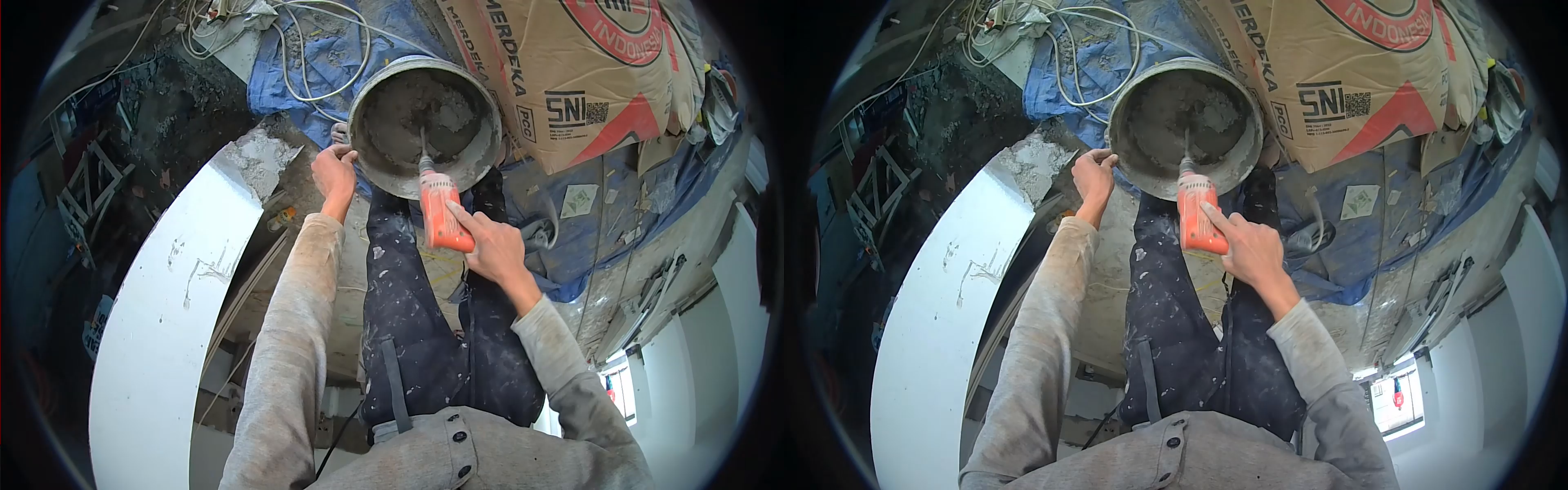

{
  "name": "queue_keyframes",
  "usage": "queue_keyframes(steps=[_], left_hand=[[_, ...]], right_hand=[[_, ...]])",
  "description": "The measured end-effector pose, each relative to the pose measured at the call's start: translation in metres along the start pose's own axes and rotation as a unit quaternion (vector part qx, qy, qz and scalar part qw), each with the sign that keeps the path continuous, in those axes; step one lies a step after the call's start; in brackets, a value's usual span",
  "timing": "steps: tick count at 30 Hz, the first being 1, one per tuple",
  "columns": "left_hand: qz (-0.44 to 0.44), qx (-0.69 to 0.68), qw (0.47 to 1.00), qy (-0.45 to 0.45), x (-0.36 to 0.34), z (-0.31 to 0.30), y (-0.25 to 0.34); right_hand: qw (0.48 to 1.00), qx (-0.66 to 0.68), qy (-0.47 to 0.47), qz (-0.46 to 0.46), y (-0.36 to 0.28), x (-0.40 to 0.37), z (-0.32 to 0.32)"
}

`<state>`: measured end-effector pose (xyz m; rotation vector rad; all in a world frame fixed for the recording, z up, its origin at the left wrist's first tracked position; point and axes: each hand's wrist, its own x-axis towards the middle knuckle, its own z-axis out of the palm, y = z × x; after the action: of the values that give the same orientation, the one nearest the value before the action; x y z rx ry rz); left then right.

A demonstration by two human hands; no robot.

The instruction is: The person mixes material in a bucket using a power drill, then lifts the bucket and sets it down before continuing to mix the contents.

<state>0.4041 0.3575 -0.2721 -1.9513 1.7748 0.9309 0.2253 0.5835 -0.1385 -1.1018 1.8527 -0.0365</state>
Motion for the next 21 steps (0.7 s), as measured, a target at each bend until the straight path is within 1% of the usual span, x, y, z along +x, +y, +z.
queue_keyframes(steps=[4, 6, 9, 12, 18, 21], left_hand=[[0.000, 0.011, 1.000, 0.002, -0.0021, -0.0030, 0.0027], [0.003, 0.005, 1.000, 0.002, -0.0014, -0.0021, 0.0023], [0.007, -0.005, 1.000, 0.007, -0.0001, -0.0005, -0.0008], [0.003, -0.002, 1.000, 0.007, -0.0007, -0.0012, 0.0002], [0.010, -0.007, 1.000, 0.008, -0.0004, 0.0013, -0.0024], [0.006, -0.001, 1.000, 0.004, 0.0005, 0.0000, -0.0019]], right_hand=[[0.999, -0.030, 0.005, -0.017, 0.0006, -0.0076, -0.0057], [0.999, -0.025, -0.019, -0.021, 0.0028, -0.0073, -0.0070], [0.999, -0.036, -0.004, -0.040, -0.0011, -0.0049, -0.0053], [1.000, -0.023, 0.008, -0.014, -0.0017, -0.0028, -0.0074], [0.999, -0.027, 0.008, -0.023, -0.0002, 0.0004, -0.0044], [1.000, -0.006, 0.015, -0.002, -0.0022, -0.0018, 0.0010]])
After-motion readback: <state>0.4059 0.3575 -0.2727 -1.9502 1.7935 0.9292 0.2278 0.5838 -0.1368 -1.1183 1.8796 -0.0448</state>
